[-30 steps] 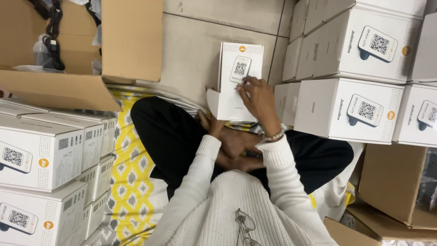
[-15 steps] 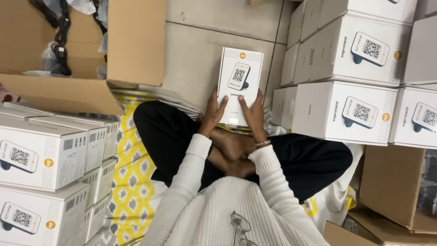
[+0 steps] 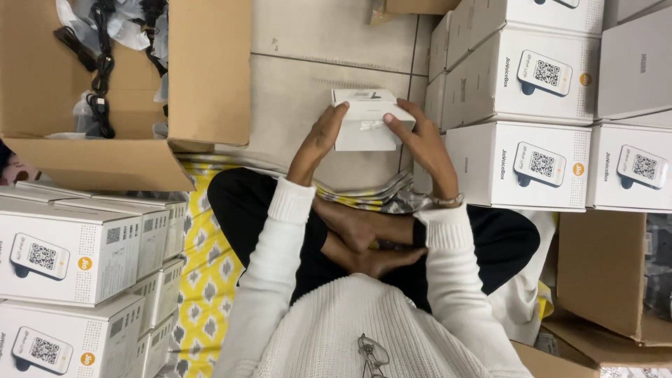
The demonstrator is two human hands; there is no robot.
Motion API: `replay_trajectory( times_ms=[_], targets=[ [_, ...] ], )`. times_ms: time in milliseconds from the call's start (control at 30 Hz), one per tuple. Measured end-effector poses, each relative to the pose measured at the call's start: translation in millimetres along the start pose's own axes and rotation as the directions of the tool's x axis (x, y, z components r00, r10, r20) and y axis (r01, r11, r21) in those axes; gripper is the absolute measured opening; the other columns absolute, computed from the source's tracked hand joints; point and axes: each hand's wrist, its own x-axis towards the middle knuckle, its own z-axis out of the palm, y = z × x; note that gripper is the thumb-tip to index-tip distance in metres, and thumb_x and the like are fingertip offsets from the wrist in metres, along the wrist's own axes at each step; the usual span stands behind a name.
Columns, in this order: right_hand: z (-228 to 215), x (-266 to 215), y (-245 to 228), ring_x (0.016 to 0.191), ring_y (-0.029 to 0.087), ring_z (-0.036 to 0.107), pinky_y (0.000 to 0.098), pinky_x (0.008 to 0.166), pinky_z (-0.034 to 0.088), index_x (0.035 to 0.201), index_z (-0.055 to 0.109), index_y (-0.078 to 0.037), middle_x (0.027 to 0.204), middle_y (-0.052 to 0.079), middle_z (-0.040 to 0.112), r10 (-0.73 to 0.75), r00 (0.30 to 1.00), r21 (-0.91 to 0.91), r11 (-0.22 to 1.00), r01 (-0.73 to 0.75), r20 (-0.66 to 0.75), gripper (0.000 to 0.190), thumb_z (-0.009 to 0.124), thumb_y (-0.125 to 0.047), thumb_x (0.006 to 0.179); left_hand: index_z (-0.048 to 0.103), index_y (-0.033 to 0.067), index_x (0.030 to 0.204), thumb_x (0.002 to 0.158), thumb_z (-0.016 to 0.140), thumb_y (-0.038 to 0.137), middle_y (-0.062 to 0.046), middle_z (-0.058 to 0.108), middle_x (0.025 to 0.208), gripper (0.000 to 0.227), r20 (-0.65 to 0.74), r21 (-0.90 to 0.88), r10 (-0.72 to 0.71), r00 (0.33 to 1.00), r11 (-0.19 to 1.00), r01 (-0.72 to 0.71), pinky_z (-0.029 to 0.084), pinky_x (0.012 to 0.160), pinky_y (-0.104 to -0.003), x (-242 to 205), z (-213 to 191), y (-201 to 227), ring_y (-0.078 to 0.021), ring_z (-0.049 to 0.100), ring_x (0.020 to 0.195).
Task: The person packs electronic devices into retail boxes and shipping containers.
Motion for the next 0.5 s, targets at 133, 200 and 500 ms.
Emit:
replay_trajectory(
  times_ms=[133, 200, 500],
  targets=[
    [-14, 31, 11, 0.104, 0.033, 0.064, 0.0429, 0.086, 0.051, 0.141, 0.055, -0.005, 0.12, 0.025, 0.066, -0.187, 0.976, -0.026, 0.981, 0.192, 0.114, 0.054, 0.07, -0.03, 0.095, 0.063, 0.0007, 0.122, 0.095, 0.046, 0.057, -0.016, 0.068, 0.114, 0.065, 0.594, -0.792, -0.213, 0.776, 0.012, 0.61, 0.051, 0.084, -0.039, 54, -22, -1, -0.0246, 0.064, 0.103],
    [-15, 43, 11, 0.092, 0.032, 0.064, 0.0427, 0.078, 0.052, 0.141, 0.054, -0.008, 0.11, 0.024, 0.067, -0.191, 0.971, -0.052, 0.978, 0.2, 0.146, 0.05, 0.071, -0.02, 0.096, 0.067, 0.0032, 0.113, 0.091, 0.045, 0.062, -0.013, 0.071, 0.1, 0.067, 0.689, -0.701, -0.237, 0.685, 0.022, 0.713, 0.055, 0.072, -0.039, 68, -21, -9, -0.0228, 0.068, 0.09],
    [-7, 91, 26, 0.079, 0.032, 0.07, 0.0452, 0.074, 0.052, 0.138, 0.055, -0.009, 0.086, 0.023, 0.07, -0.15, 0.983, -0.158, 0.973, 0.166, 0.107, 0.041, 0.06, -0.005, 0.098, 0.062, 0.0044, 0.077, 0.089, 0.048, 0.068, -0.006, 0.061, 0.064, 0.066, 0.605, -0.736, -0.256, 0.754, 0.18, 0.653, 0.064, 0.061, -0.047, 108, -36, -26, -0.0267, 0.069, 0.064]
  ],
)
